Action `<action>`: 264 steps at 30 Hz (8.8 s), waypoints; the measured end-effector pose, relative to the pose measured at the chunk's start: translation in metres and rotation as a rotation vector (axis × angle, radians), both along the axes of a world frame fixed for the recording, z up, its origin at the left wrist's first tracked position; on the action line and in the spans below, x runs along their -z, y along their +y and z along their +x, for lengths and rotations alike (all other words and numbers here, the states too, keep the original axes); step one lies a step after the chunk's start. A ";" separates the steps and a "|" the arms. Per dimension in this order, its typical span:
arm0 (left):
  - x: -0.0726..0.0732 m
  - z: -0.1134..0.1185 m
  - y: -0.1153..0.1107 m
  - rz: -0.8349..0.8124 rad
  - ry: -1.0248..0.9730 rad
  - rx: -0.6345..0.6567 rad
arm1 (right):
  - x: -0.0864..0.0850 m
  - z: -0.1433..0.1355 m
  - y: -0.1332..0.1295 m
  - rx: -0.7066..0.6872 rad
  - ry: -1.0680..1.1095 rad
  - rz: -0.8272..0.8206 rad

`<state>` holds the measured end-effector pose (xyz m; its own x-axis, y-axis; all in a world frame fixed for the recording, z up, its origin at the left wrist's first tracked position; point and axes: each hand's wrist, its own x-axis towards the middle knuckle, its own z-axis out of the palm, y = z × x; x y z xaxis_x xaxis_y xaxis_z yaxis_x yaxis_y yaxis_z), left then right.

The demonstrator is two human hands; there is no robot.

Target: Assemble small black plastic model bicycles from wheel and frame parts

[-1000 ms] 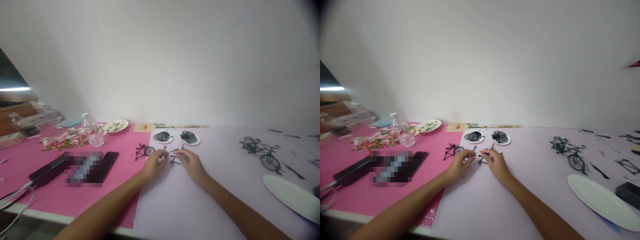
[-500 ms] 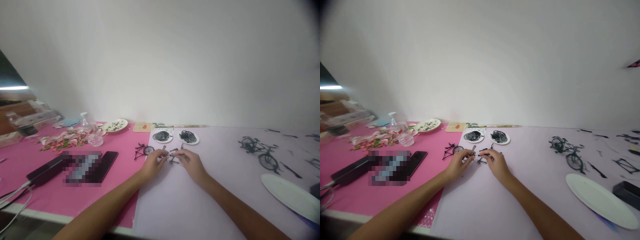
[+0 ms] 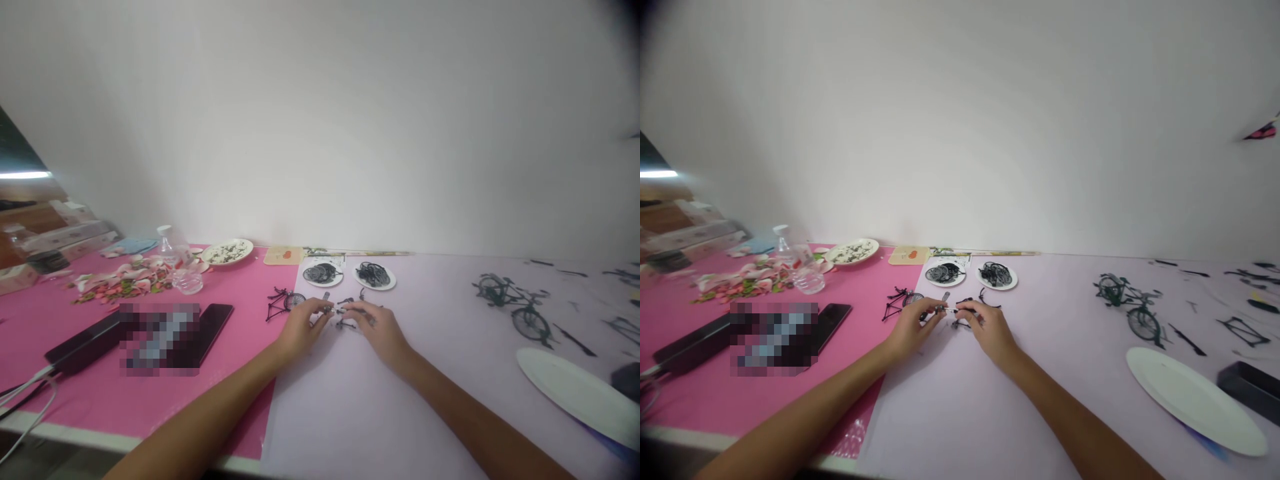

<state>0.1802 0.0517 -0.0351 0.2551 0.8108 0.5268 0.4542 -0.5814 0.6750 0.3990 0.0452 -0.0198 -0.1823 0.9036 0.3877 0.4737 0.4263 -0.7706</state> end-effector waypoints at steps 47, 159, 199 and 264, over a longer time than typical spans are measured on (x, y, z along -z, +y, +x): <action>-0.003 0.000 -0.002 0.049 -0.018 0.108 | -0.007 -0.001 -0.008 -0.137 -0.079 -0.096; -0.014 -0.006 -0.001 0.121 -0.061 0.098 | -0.010 -0.018 -0.024 -0.190 0.188 -0.249; -0.014 -0.006 -0.003 0.104 -0.031 0.125 | -0.008 -0.013 -0.020 -0.146 0.118 -0.195; -0.001 -0.006 0.005 0.082 0.076 0.093 | -0.008 -0.006 -0.013 -0.124 -0.099 -0.105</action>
<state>0.1743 0.0572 -0.0338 0.3692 0.7367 0.5665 0.4436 -0.6753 0.5892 0.3932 0.0320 -0.0119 -0.3274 0.9063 0.2673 0.4984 0.4059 -0.7660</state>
